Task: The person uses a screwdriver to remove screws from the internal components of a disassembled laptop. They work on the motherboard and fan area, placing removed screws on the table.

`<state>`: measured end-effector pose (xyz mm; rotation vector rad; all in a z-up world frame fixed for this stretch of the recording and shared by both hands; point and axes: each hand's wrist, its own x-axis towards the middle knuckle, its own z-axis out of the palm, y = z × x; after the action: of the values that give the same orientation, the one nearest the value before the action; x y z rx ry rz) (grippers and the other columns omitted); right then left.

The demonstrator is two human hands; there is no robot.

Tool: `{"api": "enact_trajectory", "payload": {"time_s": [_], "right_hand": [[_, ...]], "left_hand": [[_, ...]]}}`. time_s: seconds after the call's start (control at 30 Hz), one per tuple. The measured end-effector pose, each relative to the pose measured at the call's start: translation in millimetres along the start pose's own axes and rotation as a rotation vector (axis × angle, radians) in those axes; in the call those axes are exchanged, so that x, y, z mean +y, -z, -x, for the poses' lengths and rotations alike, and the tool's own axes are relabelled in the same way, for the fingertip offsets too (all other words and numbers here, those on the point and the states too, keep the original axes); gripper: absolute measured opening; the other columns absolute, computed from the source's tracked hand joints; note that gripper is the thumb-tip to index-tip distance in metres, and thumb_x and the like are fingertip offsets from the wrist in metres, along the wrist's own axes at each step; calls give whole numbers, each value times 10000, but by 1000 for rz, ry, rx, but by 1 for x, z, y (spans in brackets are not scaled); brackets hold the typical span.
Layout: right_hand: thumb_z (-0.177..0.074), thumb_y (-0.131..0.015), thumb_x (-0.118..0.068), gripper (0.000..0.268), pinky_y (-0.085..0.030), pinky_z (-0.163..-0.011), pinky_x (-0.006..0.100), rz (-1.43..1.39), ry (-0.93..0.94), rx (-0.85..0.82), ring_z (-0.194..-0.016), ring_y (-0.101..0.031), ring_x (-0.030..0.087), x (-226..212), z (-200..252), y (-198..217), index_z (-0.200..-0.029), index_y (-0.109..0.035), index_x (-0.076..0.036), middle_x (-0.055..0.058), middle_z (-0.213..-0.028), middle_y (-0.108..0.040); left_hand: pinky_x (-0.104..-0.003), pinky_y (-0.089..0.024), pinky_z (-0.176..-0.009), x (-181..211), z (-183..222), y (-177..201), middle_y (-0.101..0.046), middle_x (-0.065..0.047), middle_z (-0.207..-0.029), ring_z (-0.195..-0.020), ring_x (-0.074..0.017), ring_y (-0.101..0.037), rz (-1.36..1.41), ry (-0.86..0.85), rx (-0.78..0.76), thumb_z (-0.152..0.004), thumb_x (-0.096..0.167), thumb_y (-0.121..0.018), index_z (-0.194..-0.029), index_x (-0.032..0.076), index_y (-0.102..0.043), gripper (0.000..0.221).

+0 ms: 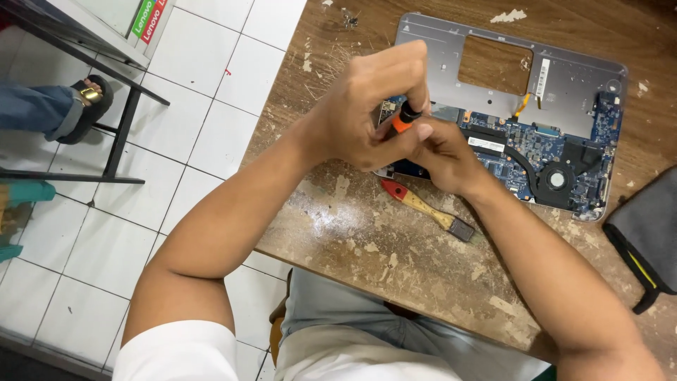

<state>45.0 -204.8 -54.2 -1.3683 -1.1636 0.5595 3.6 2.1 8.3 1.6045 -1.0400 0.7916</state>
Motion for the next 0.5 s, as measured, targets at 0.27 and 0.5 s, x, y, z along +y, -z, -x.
{"api": "enact_trajectory", "payload": {"time_s": [0.27, 0.5], "right_hand": [[-1074, -674, -54, 263, -620, -1082, 372, -57, -33, 39, -1165, -706, 287, -7, -3, -7, -1301, -577, 38, 178, -1268, -669], [-1165, -548, -212, 266, -604, -881, 380, 96, 3, 19, -1007, -711, 264, 17, 11, 4, -1188, -678, 19, 125, -1145, -727]], "left_hand": [[-307, -359, -551, 6, 2, 5, -462, -96, -772, -701, -222, -450, -16, 34, -62, -851, 8, -557, -841, 13, -533, 26], [-370, -361, -657, 15, -8, 8, -432, -101, -837, -793, -259, -422, -14, 4, -13, -1068, 169, -535, -851, 16, -495, 268]]}}
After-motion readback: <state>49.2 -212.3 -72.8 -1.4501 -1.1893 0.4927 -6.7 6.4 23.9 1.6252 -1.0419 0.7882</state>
